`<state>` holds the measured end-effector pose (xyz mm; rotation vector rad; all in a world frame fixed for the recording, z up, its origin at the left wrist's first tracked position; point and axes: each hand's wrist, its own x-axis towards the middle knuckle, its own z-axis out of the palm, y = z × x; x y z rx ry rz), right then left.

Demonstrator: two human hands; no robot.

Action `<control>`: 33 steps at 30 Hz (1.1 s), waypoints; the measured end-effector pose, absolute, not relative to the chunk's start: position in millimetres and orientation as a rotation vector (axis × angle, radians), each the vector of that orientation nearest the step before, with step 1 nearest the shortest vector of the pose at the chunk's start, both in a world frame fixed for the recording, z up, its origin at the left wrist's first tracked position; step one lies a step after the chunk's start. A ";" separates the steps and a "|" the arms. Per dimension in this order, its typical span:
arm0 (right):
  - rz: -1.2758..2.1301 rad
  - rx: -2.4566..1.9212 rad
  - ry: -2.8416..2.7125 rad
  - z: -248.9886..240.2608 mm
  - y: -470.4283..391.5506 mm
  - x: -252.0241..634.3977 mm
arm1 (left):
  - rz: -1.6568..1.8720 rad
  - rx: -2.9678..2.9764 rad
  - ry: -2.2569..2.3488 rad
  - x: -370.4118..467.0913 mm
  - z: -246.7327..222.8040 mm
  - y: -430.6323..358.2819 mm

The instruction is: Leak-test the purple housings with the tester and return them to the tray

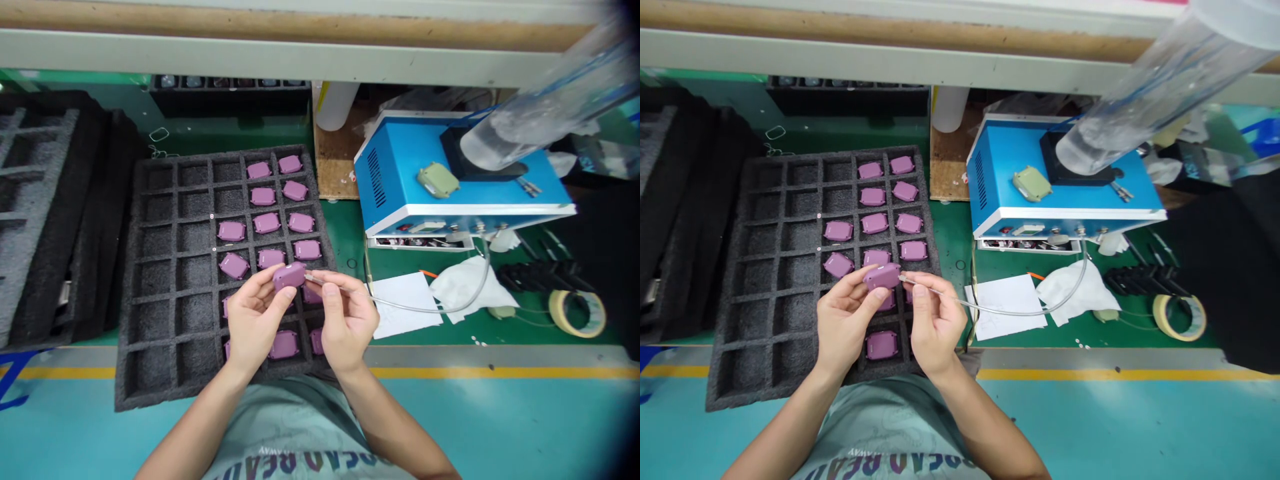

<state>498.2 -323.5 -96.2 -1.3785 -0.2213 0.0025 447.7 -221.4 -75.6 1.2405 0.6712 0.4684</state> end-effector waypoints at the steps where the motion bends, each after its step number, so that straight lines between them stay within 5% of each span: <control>1: 0.004 -1.374 -0.222 -96.2 -323.5 498.2 | 0.473 1.236 0.664 447.8 -75.6 -221.3; 33: 0.052 -1.249 -0.245 -98.2 -317.8 503.8 | 0.524 1.292 0.612 450.2 -78.9 -216.9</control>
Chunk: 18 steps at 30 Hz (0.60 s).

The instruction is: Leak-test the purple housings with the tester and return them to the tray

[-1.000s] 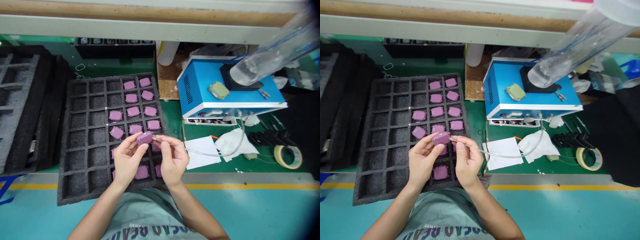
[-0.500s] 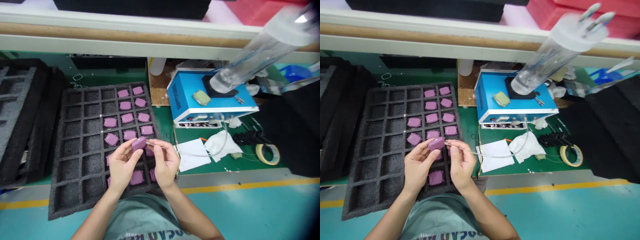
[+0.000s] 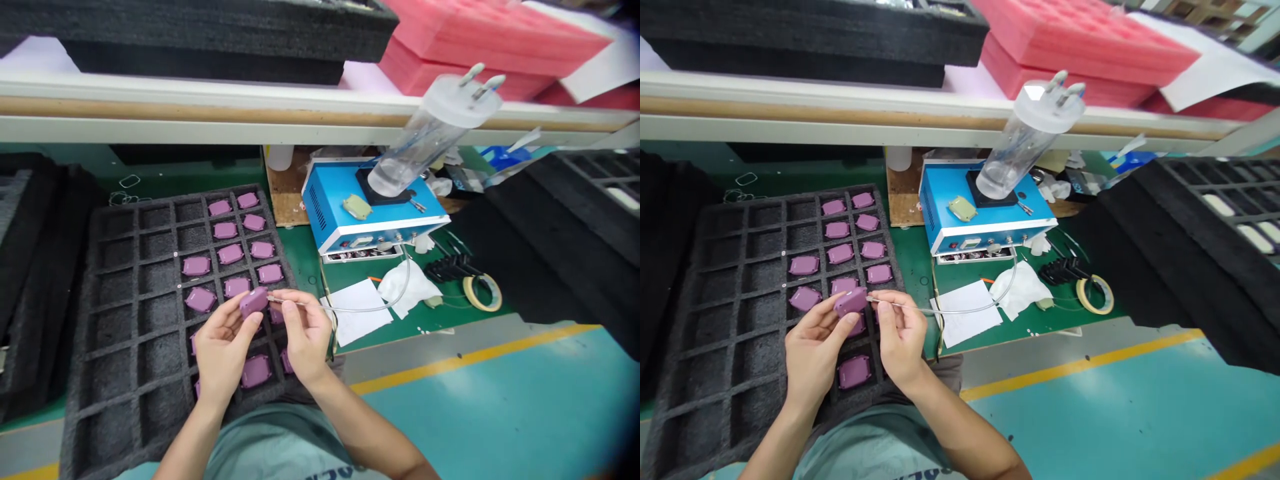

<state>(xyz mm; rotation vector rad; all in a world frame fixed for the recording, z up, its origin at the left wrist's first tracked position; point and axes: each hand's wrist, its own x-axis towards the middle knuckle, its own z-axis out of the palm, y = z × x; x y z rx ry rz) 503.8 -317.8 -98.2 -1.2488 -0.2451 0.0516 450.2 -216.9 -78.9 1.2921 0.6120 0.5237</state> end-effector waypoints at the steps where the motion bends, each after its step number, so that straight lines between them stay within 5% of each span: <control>1: 0.052 -1.249 -0.246 -98.6 -317.6 503.8 | 0.524 1.293 0.614 449.8 -79.6 -216.8; 18: 0.064 -1.250 -0.244 -99.1 -317.3 504.8 | 0.503 1.295 0.626 451.2 -79.1 -215.5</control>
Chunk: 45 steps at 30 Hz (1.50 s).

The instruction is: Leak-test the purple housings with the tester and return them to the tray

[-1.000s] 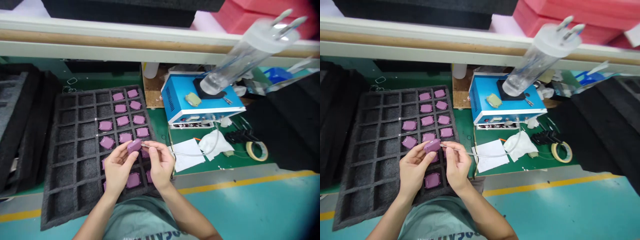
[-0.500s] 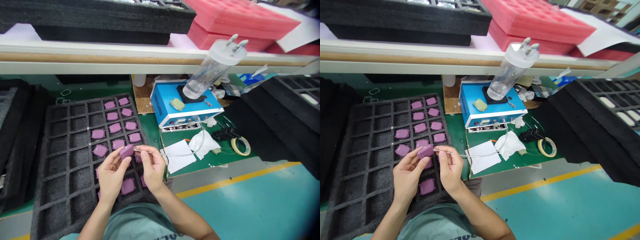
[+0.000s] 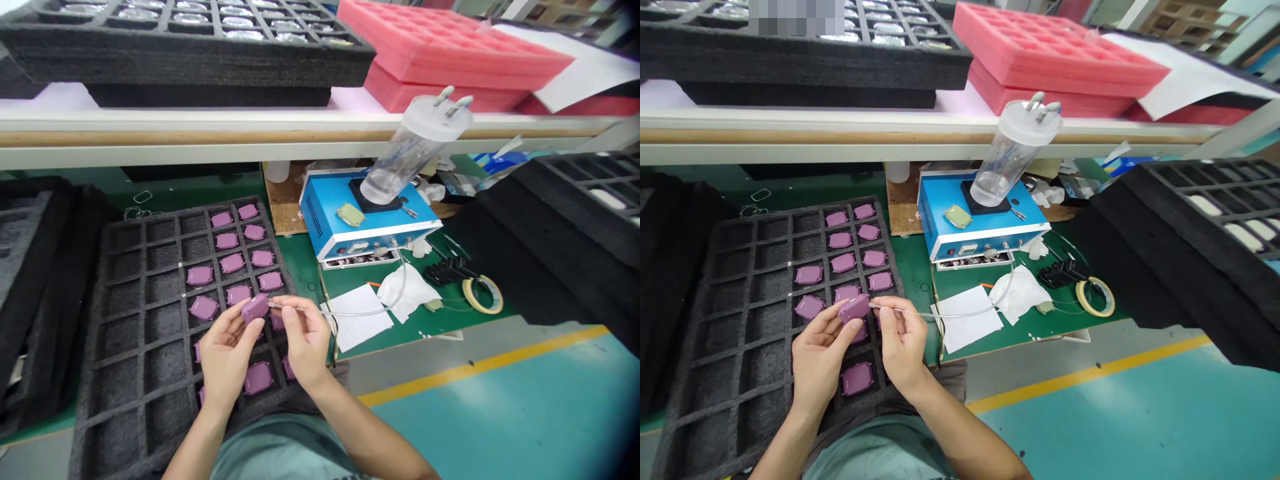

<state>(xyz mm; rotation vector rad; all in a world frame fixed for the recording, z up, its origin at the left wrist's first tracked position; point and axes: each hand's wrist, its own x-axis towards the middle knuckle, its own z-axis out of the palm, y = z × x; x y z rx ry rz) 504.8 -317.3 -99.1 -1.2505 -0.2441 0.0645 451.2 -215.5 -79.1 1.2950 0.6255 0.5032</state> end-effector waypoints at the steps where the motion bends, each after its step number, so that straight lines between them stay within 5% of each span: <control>1: 0.069 -1.253 -0.243 -99.0 -317.6 504.6 | 0.502 1.295 0.627 450.9 -79.1 -215.6; 45: 0.085 -1.280 -0.224 -97.3 -315.8 504.7 | 0.473 1.310 0.658 449.6 -76.2 -215.4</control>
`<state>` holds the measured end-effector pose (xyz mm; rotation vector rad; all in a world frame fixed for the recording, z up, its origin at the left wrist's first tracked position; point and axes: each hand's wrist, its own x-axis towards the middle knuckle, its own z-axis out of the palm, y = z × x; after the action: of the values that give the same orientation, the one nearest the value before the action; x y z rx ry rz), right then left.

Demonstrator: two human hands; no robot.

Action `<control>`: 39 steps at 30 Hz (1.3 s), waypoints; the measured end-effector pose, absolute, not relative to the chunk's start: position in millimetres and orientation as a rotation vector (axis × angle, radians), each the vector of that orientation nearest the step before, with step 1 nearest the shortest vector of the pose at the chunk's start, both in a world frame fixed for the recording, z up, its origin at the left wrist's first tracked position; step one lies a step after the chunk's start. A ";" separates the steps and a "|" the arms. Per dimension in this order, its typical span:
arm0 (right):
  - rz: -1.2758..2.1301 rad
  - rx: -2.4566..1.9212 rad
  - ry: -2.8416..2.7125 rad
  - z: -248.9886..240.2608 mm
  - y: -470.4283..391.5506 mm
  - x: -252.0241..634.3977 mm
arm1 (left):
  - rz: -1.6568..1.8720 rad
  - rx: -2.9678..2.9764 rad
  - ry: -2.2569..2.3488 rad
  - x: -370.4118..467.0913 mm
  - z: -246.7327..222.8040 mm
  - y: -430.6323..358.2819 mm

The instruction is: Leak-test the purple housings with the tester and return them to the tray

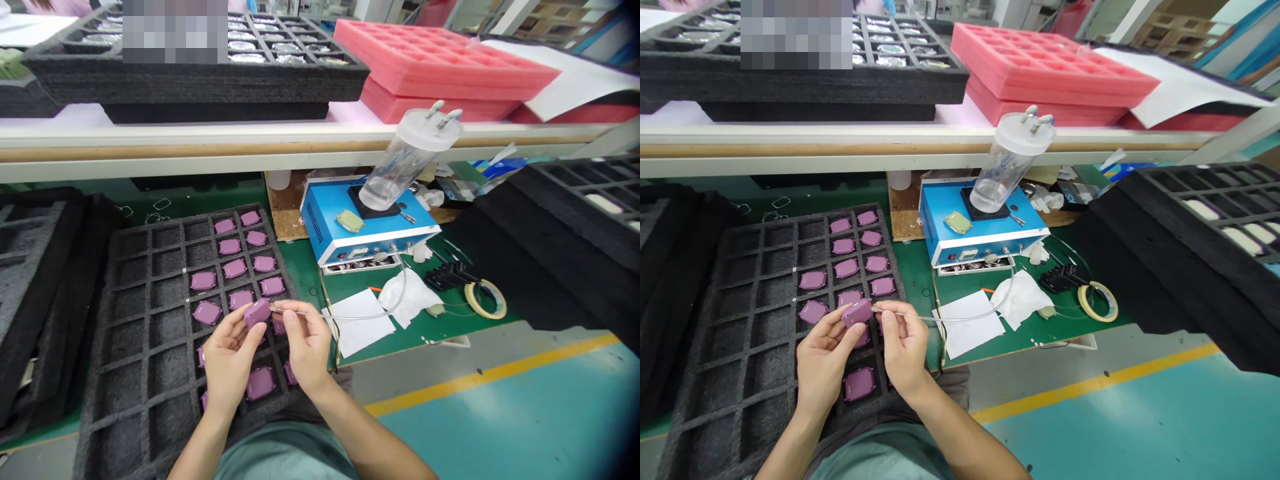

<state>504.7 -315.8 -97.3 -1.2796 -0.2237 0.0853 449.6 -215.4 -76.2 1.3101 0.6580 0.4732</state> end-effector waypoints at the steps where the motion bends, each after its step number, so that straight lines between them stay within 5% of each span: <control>1: 0.084 -1.281 -0.224 -97.2 -315.9 504.6 | 0.474 1.310 0.658 449.7 -76.2 -215.5; 26: 0.065 -1.275 -0.234 -94.4 -318.5 500.6 | 0.434 1.374 0.663 440.1 -65.9 -214.2; 33: 0.090 -1.319 -0.181 -92.9 -325.9 492.7 | 0.564 2.283 0.625 484.3 -39.7 -110.7; 39: 0.119 -1.359 -0.175 -94.1 -331.1 486.8 | 0.313 2.661 0.777 517.0 -55.9 -65.0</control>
<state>486.8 -331.1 -94.1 -1.3591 -0.1746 0.1186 517.0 -65.0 -55.9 2.6612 0.7769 0.3129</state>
